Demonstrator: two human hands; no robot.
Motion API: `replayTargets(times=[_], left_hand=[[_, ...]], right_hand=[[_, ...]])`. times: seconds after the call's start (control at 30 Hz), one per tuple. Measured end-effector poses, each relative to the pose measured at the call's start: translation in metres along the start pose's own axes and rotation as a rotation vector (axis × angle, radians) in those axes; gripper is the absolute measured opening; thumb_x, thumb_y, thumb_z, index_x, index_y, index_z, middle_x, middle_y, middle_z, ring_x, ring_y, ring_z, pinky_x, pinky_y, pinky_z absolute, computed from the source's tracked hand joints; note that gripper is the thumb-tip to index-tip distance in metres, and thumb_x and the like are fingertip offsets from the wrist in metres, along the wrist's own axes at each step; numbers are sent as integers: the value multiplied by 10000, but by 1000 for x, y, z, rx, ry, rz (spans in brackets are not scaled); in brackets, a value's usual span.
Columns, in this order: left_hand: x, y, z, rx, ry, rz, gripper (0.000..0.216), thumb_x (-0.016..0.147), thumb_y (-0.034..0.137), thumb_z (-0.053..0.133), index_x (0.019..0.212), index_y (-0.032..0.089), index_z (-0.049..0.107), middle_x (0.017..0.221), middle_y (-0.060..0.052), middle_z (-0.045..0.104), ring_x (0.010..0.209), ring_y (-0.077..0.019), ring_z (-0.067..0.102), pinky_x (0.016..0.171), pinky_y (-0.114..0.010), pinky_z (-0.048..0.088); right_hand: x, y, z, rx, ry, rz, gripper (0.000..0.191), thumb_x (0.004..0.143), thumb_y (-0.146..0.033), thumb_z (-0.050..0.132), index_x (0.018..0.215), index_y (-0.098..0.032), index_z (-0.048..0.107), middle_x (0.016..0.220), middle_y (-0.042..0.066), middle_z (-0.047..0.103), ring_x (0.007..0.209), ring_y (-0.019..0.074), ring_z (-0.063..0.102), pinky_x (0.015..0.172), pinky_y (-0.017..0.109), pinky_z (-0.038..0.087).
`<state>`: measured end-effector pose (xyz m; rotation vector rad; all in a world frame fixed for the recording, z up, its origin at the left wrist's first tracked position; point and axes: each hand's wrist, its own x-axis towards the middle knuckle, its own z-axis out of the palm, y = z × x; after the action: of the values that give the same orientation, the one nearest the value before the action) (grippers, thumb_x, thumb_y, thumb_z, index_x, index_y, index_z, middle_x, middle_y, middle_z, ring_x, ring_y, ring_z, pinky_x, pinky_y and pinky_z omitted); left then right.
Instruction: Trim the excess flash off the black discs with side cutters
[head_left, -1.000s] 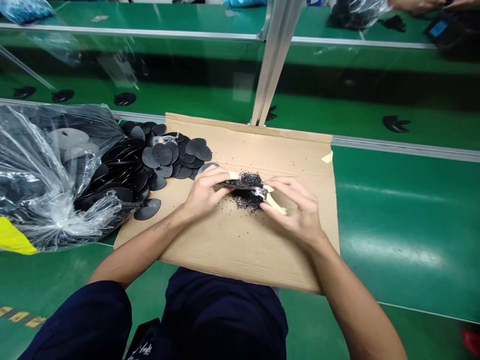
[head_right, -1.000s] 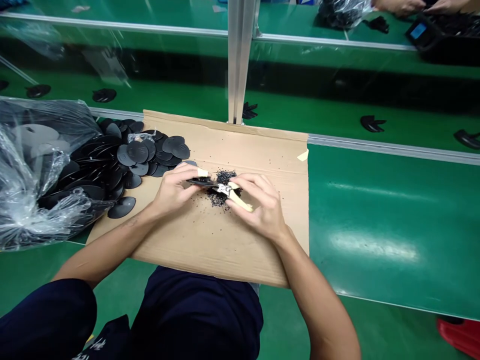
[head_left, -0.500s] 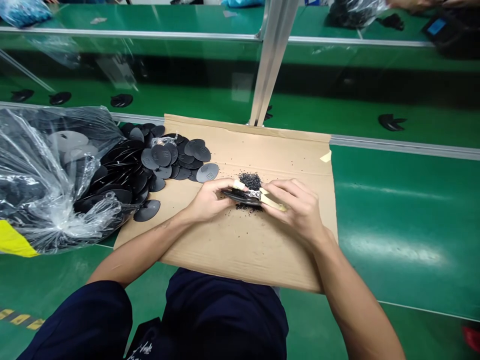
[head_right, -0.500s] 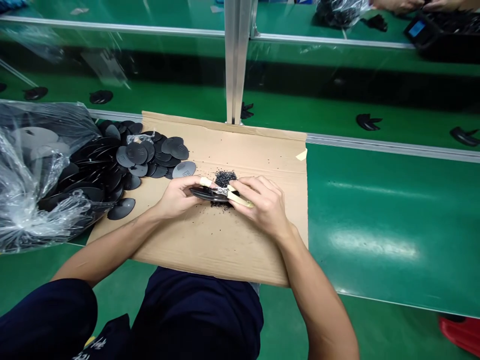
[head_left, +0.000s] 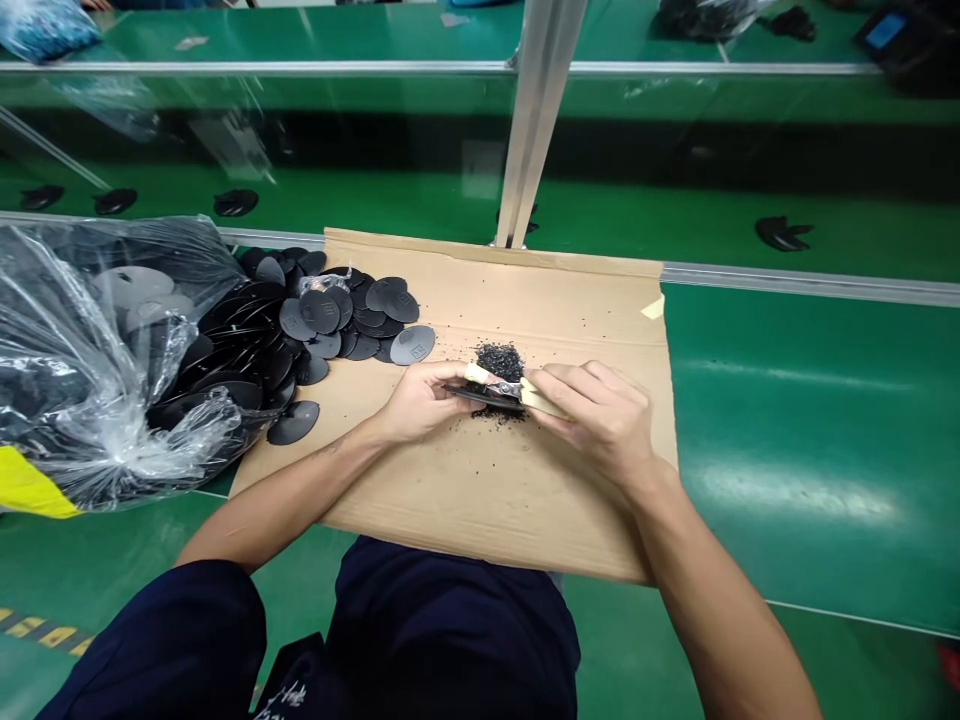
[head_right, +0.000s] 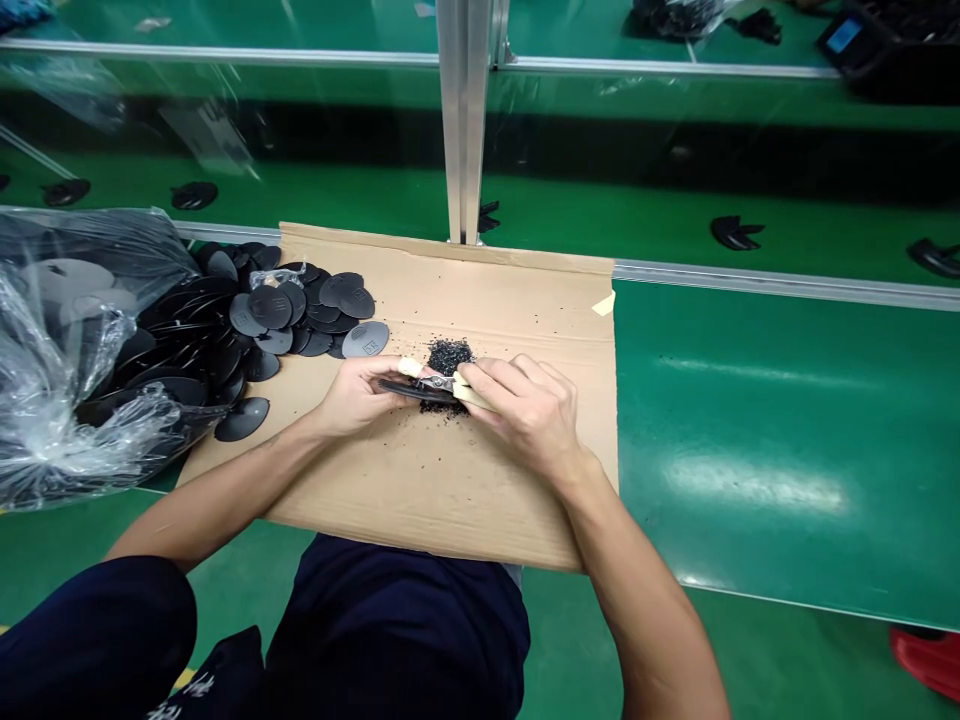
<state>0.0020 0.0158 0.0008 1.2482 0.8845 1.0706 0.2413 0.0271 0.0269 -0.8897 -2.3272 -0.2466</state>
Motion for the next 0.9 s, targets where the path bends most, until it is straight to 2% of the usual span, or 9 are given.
replayTargets(times=[0.1, 0.2, 0.3, 0.37, 0.53, 0.63, 0.73, 0.8, 0.9], left_hand=[[0, 3, 1, 10, -29, 7, 342, 737, 390, 883, 964, 147, 803, 1017, -97, 806, 949, -232, 776, 880, -343, 642], [0, 5, 1, 36, -47, 59, 313, 750, 373, 875, 960, 153, 800, 1010, -95, 808, 935, -224, 778, 858, -328, 646], [-1, 5, 0, 70, -62, 138, 252, 787, 337, 849, 962, 163, 799, 986, -89, 806, 916, -209, 775, 858, -327, 642], [-1, 4, -1, 133, -53, 192, 204, 820, 303, 820, 974, 171, 798, 981, -85, 801, 911, -196, 765, 847, -321, 636], [-1, 1, -5, 421, 30, 395, 180, 865, 239, 771, 1034, 182, 789, 935, -72, 771, 869, -155, 717, 788, -284, 590], [-1, 1, -6, 550, 54, 482, 172, 890, 245, 745, 1042, 171, 775, 895, -65, 736, 819, -143, 678, 724, -265, 552], [-3, 2, -4, 629, 41, 512, 125, 913, 241, 716, 998, 157, 755, 860, -53, 704, 772, -130, 639, 695, -248, 513], [-4, 2, -1, 674, 20, 534, 98, 917, 233, 708, 964, 150, 734, 818, -39, 677, 717, -118, 599, 656, -234, 477], [-7, 2, 4, 684, -19, 530, 110, 926, 262, 701, 930, 152, 705, 757, -16, 625, 660, -109, 539, 615, -227, 429]], right_hand=[[-1, -3, -1, 63, -10, 25, 144, 975, -283, 650, 1075, -230, 740, 925, 24, 800, 718, 139, 657, 661, 284, 490], [-1, -5, 1, 267, 11, 60, 159, 958, -273, 665, 1092, -217, 729, 975, 43, 793, 783, 159, 695, 707, 292, 535], [-2, -1, 3, 406, 42, 163, 220, 946, -298, 667, 1141, -207, 716, 1023, 70, 779, 859, 193, 709, 746, 323, 559], [-4, 8, 6, 328, -5, 258, 276, 947, -339, 646, 1173, -193, 709, 1045, 99, 765, 907, 237, 696, 775, 376, 555], [-16, 36, 12, 10, -332, 403, 351, 932, -396, 611, 1159, -150, 717, 1074, 179, 724, 1036, 366, 630, 854, 518, 518], [-16, 38, 12, 41, -348, 399, 401, 924, -458, 634, 1206, -181, 705, 1210, 192, 673, 1180, 406, 574, 952, 586, 495], [-9, 23, 8, 297, -241, 330, 522, 889, -511, 702, 1327, -234, 645, 1314, 157, 633, 1248, 370, 570, 1017, 581, 497], [-3, 7, 7, 519, -179, 262, 535, 885, -480, 732, 1356, -249, 625, 1273, 130, 659, 1168, 303, 633, 983, 508, 544], [2, -14, 8, 720, -115, 187, 278, 947, -299, 684, 1221, -261, 706, 1099, 82, 719, 963, 206, 690, 826, 380, 595]])
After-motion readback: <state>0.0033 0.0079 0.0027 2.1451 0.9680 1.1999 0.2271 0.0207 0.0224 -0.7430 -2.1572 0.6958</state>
